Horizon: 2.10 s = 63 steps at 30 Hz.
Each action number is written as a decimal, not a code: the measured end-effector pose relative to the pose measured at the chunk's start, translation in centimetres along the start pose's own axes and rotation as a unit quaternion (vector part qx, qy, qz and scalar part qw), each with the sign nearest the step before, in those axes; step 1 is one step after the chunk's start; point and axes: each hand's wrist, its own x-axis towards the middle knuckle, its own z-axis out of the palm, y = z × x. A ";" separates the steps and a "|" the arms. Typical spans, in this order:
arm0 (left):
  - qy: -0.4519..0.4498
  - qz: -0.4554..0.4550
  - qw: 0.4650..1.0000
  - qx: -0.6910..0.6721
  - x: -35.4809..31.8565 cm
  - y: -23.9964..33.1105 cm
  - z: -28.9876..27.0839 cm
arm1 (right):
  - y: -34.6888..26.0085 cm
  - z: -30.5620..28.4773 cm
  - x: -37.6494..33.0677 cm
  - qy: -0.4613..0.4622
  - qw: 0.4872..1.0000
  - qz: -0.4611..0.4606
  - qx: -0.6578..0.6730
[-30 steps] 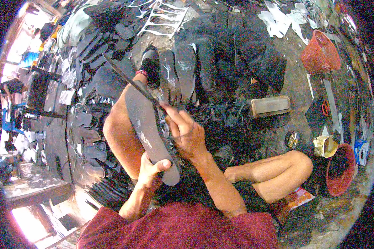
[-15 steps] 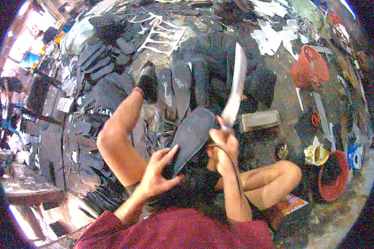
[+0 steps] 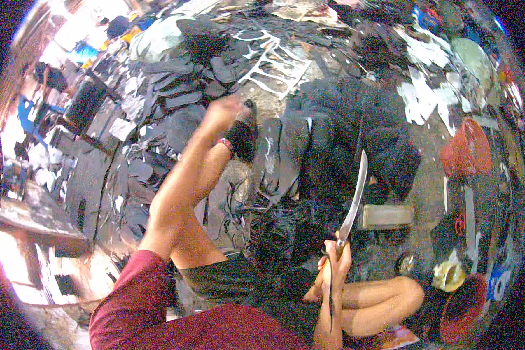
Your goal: The person sits on the floor and uses a curved knife to trim and shape a black rubber sole. They repeatedly cut strips from the edges, flip the sole, and continue trimming until the desired shape is achieved.
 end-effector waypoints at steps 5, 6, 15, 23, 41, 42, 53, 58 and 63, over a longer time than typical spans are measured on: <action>-0.016 -0.325 0.945 0.035 -12.1 -7.4 15.0 | -0.8 1.8 -0.3 -0.042 0.999 0.004 0.007; -0.020 -0.314 0.948 0.040 -13.3 -3.6 17.6 | -0.6 -0.2 0.2 -0.018 0.999 -0.032 -0.026; 0.167 0.034 0.981 -0.092 -19.1 11.2 5.1 | -2.9 -0.6 -1.2 -0.040 0.916 -0.305 -0.255; 0.224 -0.227 0.830 -0.458 -22.3 19.7 -5.7 | -2.8 -2.6 -6.8 -0.182 0.954 -0.163 -0.170; 0.098 -0.339 0.808 -0.472 -32.2 18.1 -3.3 | -1.4 3.0 -6.4 -0.200 0.862 -0.337 -0.321; 0.103 -0.353 0.809 -0.458 -32.3 18.2 -3.5 | -1.3 4.0 -5.9 -0.189 0.860 -0.362 -0.307; 0.105 -0.341 0.799 -0.483 -32.6 16.5 -4.3 | -0.4 5.3 -3.5 -0.219 0.778 -0.442 -0.388; 0.098 -0.334 0.797 -0.493 -33.2 15.9 -4.3 | -3.3 7.1 -1.9 -0.269 0.780 -0.440 -0.354; 0.079 -0.322 0.805 -0.492 -34.1 16.0 -3.7 | -1.6 7.8 -0.5 -0.316 0.786 -0.431 -0.311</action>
